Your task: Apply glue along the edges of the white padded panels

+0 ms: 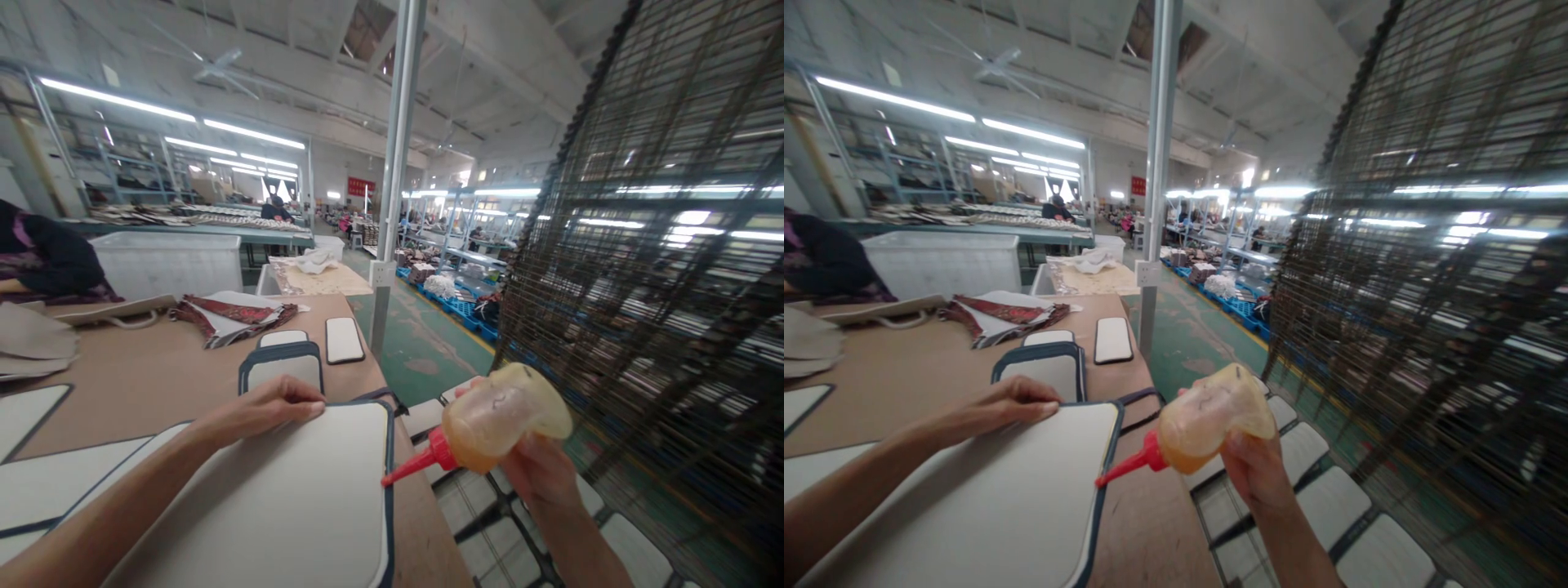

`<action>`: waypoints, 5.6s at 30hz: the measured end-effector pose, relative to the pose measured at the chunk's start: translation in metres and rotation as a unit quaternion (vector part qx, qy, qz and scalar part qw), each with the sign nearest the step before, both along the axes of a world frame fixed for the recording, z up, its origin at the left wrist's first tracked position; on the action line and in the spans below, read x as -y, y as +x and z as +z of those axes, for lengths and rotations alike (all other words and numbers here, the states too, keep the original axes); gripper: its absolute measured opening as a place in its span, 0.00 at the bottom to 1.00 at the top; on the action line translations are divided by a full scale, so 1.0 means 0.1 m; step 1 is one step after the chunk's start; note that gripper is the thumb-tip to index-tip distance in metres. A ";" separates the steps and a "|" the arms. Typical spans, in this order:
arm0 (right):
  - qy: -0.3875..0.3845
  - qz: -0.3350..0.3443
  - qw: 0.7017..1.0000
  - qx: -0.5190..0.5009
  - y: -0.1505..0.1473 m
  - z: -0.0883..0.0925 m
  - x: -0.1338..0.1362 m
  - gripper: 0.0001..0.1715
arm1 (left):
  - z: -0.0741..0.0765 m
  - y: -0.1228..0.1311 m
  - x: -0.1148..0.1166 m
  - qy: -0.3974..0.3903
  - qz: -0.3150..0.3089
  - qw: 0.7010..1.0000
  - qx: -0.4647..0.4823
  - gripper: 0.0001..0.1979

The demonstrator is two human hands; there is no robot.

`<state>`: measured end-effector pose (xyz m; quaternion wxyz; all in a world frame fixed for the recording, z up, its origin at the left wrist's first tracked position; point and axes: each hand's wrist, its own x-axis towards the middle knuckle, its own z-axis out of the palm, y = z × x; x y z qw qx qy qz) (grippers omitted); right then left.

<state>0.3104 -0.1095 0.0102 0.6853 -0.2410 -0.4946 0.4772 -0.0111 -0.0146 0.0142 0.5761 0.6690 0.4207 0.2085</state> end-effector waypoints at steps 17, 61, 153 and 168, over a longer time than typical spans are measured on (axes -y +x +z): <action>-0.057 0.000 0.998 0.019 0.08 -0.13 0.09 0.32 | 0.03 -0.07 0.05 0.011 0.010 1.000 -0.016 0.11; 0.073 -0.180 0.978 -0.076 -0.14 -0.17 -0.14 0.27 | -0.51 0.04 0.16 -0.134 0.220 0.946 0.195 0.22; -0.045 0.060 0.997 0.013 -0.27 -0.31 0.29 0.31 | -0.28 -0.03 0.12 -0.159 0.344 0.883 0.278 0.05; -0.067 0.079 0.995 0.013 -0.24 -0.41 0.32 0.27 | -0.37 -0.24 0.08 -0.148 0.418 0.847 0.293 0.03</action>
